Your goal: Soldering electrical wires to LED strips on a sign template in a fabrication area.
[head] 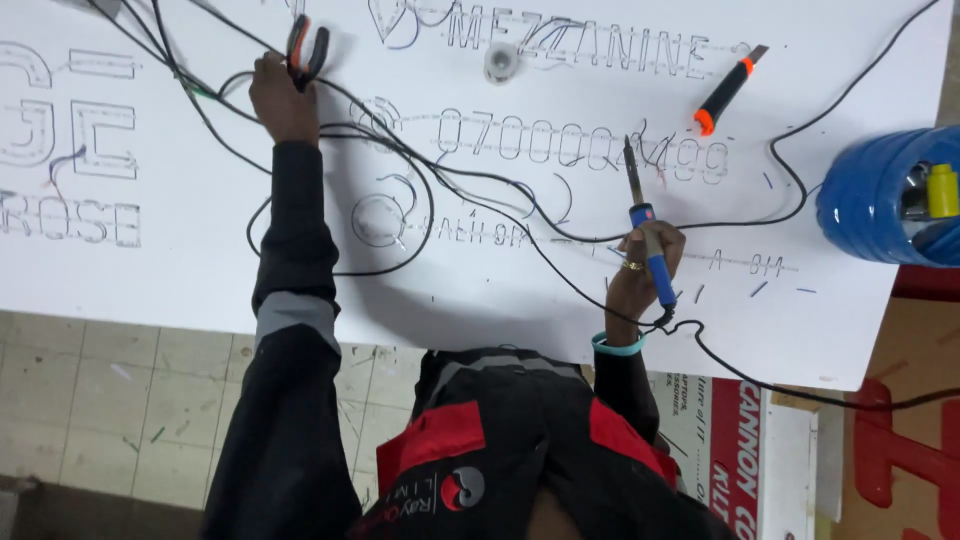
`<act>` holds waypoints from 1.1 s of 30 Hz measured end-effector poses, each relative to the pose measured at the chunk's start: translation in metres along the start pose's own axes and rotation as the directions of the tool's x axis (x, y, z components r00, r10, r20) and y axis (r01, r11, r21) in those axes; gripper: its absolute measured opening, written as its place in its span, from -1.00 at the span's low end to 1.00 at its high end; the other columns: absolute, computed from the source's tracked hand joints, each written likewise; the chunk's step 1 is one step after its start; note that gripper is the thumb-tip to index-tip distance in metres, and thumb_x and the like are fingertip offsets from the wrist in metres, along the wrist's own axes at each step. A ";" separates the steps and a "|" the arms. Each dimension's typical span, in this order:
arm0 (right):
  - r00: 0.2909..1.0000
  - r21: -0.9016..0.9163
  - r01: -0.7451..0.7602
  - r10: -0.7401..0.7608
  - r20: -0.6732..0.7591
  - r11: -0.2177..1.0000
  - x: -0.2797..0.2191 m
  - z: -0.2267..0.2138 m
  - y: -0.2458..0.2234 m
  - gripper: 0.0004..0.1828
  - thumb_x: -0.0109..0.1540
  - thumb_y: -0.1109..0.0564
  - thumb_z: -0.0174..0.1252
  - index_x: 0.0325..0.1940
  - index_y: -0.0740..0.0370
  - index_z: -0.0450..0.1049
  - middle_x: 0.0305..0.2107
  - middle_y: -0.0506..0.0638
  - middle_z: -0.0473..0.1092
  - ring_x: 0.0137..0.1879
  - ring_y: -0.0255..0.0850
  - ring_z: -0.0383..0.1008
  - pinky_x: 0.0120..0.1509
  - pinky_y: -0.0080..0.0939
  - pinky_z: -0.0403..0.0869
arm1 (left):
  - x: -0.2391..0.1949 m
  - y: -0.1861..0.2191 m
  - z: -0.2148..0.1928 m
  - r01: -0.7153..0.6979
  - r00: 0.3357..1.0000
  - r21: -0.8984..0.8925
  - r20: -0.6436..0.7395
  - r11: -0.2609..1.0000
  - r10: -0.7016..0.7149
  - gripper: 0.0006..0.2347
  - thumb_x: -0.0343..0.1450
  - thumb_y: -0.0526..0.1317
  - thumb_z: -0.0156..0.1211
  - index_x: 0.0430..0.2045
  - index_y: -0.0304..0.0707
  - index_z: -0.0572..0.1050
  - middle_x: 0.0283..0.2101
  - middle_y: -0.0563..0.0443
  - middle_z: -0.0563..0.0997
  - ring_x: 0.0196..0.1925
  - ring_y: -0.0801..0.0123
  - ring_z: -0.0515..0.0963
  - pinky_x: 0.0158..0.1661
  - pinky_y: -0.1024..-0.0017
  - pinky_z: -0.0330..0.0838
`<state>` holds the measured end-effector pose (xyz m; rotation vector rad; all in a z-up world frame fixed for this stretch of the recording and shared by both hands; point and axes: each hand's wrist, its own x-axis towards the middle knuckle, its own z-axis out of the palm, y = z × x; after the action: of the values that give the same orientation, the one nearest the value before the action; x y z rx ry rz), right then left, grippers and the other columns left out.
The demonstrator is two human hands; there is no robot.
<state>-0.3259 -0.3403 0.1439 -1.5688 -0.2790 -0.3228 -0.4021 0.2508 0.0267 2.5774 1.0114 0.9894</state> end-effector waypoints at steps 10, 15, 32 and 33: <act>0.997 -0.013 -0.054 0.055 0.051 0.998 -0.017 -0.035 0.000 -0.68 0.51 -0.09 0.24 0.03 0.18 0.37 -0.12 0.05 0.37 -0.26 -0.22 0.40 -0.08 -0.14 0.46 | -0.107 0.041 0.052 0.011 0.997 0.316 0.066 0.949 -0.033 -0.79 0.45 -0.21 0.29 -0.10 -0.03 0.79 -0.19 0.01 0.70 -0.04 -0.03 0.63 0.05 0.01 0.39; 0.996 -0.026 0.054 -0.052 0.068 0.998 -0.009 -0.052 0.025 -0.64 0.54 -0.16 0.29 0.08 0.17 0.48 -0.27 -0.03 0.43 -0.31 -0.26 0.48 -0.05 -0.12 0.50 | -0.112 0.066 0.043 -0.020 1.000 0.067 -0.022 0.998 0.021 -0.83 0.40 -0.18 0.64 -0.24 0.03 0.71 -0.04 0.04 0.66 0.33 -0.06 0.46 0.29 -0.48 -0.10; 0.947 -0.108 0.113 -0.075 0.312 0.988 -0.033 -0.039 0.004 -0.83 0.41 0.23 0.45 -0.08 0.23 0.54 -0.31 0.09 0.50 -0.28 -0.04 0.60 -0.10 -0.03 0.57 | -0.186 0.251 -0.143 0.264 0.921 -0.753 0.382 0.603 0.073 -0.88 0.67 -0.42 0.23 -0.02 -0.34 0.71 -0.19 -0.14 0.68 -0.12 0.10 0.71 0.05 0.12 0.59; 0.931 -0.160 0.117 -0.052 0.362 0.980 -0.038 -0.038 0.003 -0.76 0.39 0.22 0.49 -0.08 0.23 0.50 -0.28 0.10 0.52 -0.26 0.00 0.63 -0.09 0.00 0.60 | -0.198 0.276 -0.159 0.235 0.731 -0.585 0.633 0.776 0.255 -0.81 0.63 -0.47 0.20 0.01 -0.26 0.71 -0.19 -0.18 0.74 -0.11 -0.12 0.78 -0.01 0.00 0.61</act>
<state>-0.3609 -0.3772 0.1274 -1.7942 -0.6163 -0.1290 -0.4672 -0.0956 0.1564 2.0491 0.3458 0.2075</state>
